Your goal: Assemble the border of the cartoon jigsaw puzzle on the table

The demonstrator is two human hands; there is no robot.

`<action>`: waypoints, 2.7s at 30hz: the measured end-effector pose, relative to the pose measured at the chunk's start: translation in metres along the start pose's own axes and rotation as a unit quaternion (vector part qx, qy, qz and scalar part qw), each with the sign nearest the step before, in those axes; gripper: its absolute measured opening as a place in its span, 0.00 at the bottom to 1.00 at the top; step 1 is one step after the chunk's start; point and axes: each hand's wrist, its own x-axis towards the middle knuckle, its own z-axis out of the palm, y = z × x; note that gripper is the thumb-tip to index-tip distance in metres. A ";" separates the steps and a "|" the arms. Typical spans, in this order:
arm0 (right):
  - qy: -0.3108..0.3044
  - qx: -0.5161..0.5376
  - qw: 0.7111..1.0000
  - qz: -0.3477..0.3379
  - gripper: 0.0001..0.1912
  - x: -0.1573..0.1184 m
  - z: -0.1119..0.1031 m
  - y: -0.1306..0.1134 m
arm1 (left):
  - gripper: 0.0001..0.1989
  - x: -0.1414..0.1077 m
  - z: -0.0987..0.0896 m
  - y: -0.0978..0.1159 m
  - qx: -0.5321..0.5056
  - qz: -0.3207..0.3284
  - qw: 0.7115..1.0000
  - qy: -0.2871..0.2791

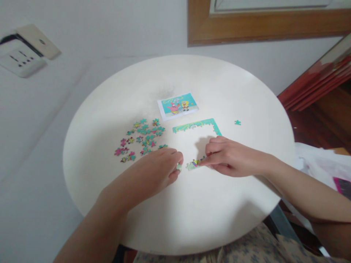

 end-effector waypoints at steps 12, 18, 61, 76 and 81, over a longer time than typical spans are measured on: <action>-0.001 -0.002 1.000 0.000 0.15 0.000 0.000 0.000 | 0.10 -0.005 -0.001 -0.013 -0.064 0.013 0.998 -0.007; 0.005 -0.007 1.000 -0.006 0.15 0.000 0.001 0.000 | 0.05 0.000 0.000 -0.006 -0.026 0.003 1.000 -0.010; 0.005 -0.013 1.000 -0.005 0.14 0.000 0.000 0.000 | 0.01 0.008 0.003 -0.002 -0.027 0.020 0.999 0.010; 0.001 -0.008 1.000 -0.003 0.16 0.001 0.000 0.000 | 0.01 0.007 0.005 0.003 -0.044 -0.018 0.999 -0.013; 0.000 -0.016 1.000 -0.003 0.15 0.001 -0.001 0.000 | 0.02 0.007 0.002 0.000 -0.038 -0.005 0.999 -0.011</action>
